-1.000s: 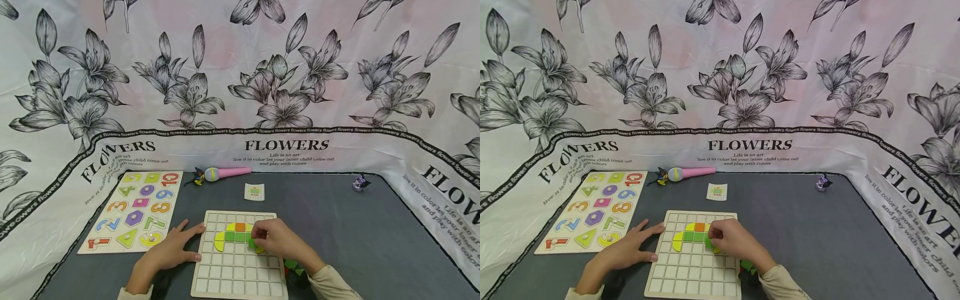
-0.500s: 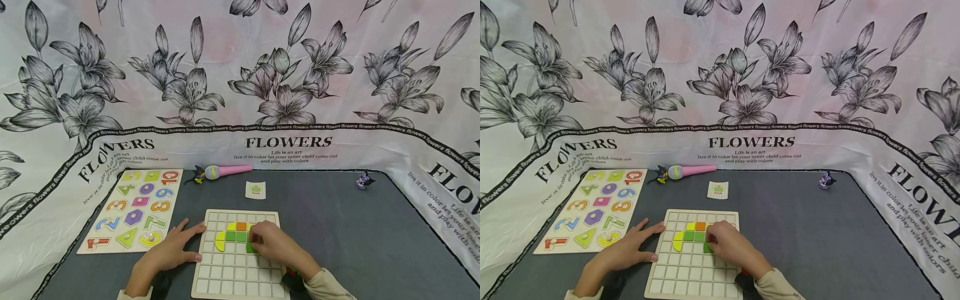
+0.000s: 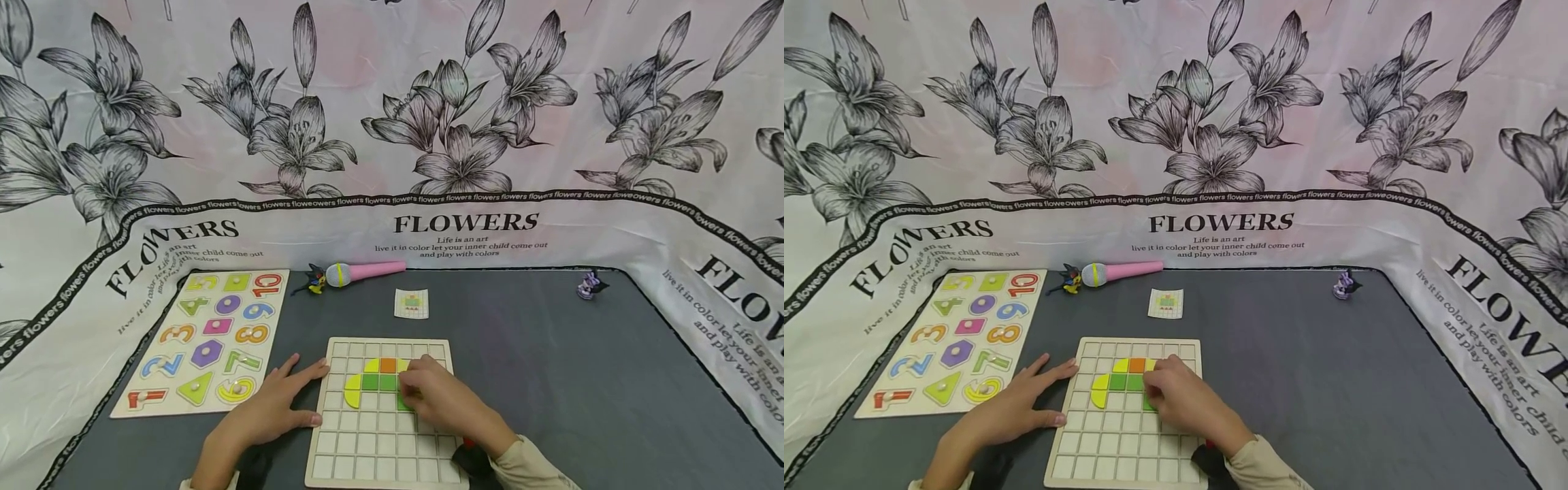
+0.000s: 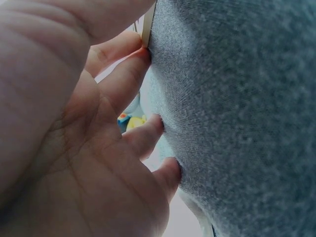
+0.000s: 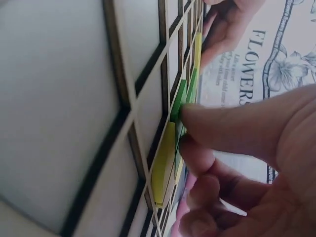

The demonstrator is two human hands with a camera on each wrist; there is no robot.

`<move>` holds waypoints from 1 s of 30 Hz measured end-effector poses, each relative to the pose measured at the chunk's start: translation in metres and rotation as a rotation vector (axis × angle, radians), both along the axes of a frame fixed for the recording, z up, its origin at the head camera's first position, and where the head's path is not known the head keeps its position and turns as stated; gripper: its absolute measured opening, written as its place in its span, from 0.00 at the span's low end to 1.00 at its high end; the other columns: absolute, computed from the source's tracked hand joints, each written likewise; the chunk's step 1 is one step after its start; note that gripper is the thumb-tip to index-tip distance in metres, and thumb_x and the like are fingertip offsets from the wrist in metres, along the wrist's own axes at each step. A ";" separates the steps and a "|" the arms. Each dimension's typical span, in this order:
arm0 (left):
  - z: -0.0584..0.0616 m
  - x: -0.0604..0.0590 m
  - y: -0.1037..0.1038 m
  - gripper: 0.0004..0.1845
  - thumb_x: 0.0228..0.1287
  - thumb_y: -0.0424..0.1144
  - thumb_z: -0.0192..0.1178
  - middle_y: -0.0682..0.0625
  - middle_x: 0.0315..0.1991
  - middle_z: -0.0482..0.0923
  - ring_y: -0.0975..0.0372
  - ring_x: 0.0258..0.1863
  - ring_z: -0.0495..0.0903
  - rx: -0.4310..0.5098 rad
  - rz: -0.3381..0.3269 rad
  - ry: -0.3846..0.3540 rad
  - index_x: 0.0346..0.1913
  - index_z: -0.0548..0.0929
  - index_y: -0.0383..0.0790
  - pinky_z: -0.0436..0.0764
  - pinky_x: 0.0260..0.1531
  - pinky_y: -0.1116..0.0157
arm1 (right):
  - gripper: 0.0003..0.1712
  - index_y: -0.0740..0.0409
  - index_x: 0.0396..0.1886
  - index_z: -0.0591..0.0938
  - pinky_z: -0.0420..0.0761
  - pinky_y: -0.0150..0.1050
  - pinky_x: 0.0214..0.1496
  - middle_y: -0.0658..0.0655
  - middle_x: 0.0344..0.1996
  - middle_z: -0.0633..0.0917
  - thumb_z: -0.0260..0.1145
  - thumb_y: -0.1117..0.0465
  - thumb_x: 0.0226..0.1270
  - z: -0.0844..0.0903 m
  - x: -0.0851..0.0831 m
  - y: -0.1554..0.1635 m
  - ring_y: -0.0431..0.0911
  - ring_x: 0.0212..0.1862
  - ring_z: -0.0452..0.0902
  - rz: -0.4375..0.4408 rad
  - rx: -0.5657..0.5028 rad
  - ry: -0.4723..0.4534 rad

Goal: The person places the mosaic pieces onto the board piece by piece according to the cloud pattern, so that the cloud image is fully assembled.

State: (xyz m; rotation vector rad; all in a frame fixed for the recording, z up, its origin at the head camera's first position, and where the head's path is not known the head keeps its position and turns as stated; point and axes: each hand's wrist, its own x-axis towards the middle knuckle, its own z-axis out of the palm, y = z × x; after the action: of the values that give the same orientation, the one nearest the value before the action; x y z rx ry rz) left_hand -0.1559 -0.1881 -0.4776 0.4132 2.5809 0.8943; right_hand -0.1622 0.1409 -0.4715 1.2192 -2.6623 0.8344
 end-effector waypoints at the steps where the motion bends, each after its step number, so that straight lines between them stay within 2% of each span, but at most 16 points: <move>1: 0.001 0.000 0.000 0.46 0.60 0.53 0.80 0.45 0.82 0.63 0.35 0.84 0.45 -0.005 0.002 -0.003 0.81 0.72 0.54 0.48 0.73 0.25 | 0.21 0.48 0.23 0.78 0.70 0.32 0.38 0.39 0.25 0.72 0.74 0.77 0.60 0.001 -0.001 0.000 0.37 0.33 0.65 0.010 -0.006 -0.020; 4: 0.002 0.000 0.002 0.47 0.60 0.53 0.80 0.45 0.82 0.63 0.35 0.84 0.45 -0.008 0.008 -0.008 0.81 0.72 0.54 0.48 0.72 0.24 | 0.19 0.47 0.24 0.80 0.73 0.34 0.40 0.38 0.27 0.75 0.75 0.74 0.64 0.007 -0.004 0.005 0.37 0.35 0.69 0.007 -0.018 -0.118; 7: 0.004 0.001 0.003 0.47 0.61 0.53 0.79 0.43 0.82 0.63 0.34 0.83 0.45 -0.001 -0.001 -0.005 0.81 0.72 0.53 0.48 0.72 0.24 | 0.15 0.47 0.28 0.83 0.76 0.37 0.41 0.37 0.30 0.79 0.75 0.70 0.69 0.021 -0.005 0.016 0.40 0.37 0.72 -0.042 -0.044 -0.230; 10: 0.001 0.000 0.003 0.47 0.61 0.54 0.79 0.42 0.82 0.63 0.33 0.83 0.45 0.016 -0.019 -0.001 0.82 0.71 0.52 0.46 0.72 0.24 | 0.14 0.48 0.30 0.84 0.76 0.39 0.40 0.38 0.31 0.79 0.74 0.70 0.70 0.034 -0.004 0.032 0.41 0.37 0.73 -0.092 -0.107 -0.266; 14: -0.001 0.001 0.003 0.47 0.61 0.55 0.78 0.41 0.82 0.62 0.32 0.82 0.45 0.017 -0.024 -0.004 0.82 0.71 0.52 0.46 0.72 0.24 | 0.13 0.48 0.33 0.83 0.76 0.38 0.38 0.40 0.32 0.78 0.74 0.71 0.70 0.041 0.000 0.055 0.39 0.36 0.72 -0.125 -0.149 -0.280; 19: -0.001 0.002 0.000 0.47 0.60 0.55 0.79 0.41 0.82 0.63 0.33 0.83 0.45 0.009 -0.005 0.006 0.81 0.72 0.53 0.46 0.72 0.24 | 0.08 0.54 0.36 0.85 0.75 0.37 0.34 0.42 0.31 0.78 0.74 0.70 0.71 0.037 0.006 0.079 0.37 0.34 0.72 -0.108 -0.118 -0.324; 24: -0.011 -0.001 -0.003 0.48 0.58 0.59 0.79 0.45 0.82 0.63 0.35 0.84 0.44 0.024 -0.011 0.010 0.82 0.71 0.57 0.44 0.73 0.24 | 0.05 0.51 0.39 0.88 0.78 0.35 0.33 0.41 0.33 0.80 0.74 0.66 0.72 0.027 0.016 0.097 0.35 0.32 0.73 -0.088 -0.077 -0.422; 30: -0.022 -0.007 -0.009 0.48 0.59 0.60 0.78 0.48 0.83 0.63 0.37 0.84 0.43 0.040 -0.025 0.037 0.82 0.71 0.60 0.43 0.73 0.25 | 0.08 0.51 0.43 0.90 0.79 0.34 0.31 0.38 0.34 0.81 0.75 0.67 0.70 0.010 0.022 0.112 0.33 0.33 0.74 0.011 -0.086 -0.395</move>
State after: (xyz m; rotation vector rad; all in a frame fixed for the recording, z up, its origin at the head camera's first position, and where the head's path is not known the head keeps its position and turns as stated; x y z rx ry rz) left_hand -0.1629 -0.1969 -0.5000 0.4761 2.5890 0.9392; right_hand -0.1401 0.2530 -0.4619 1.1517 -2.8755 1.2986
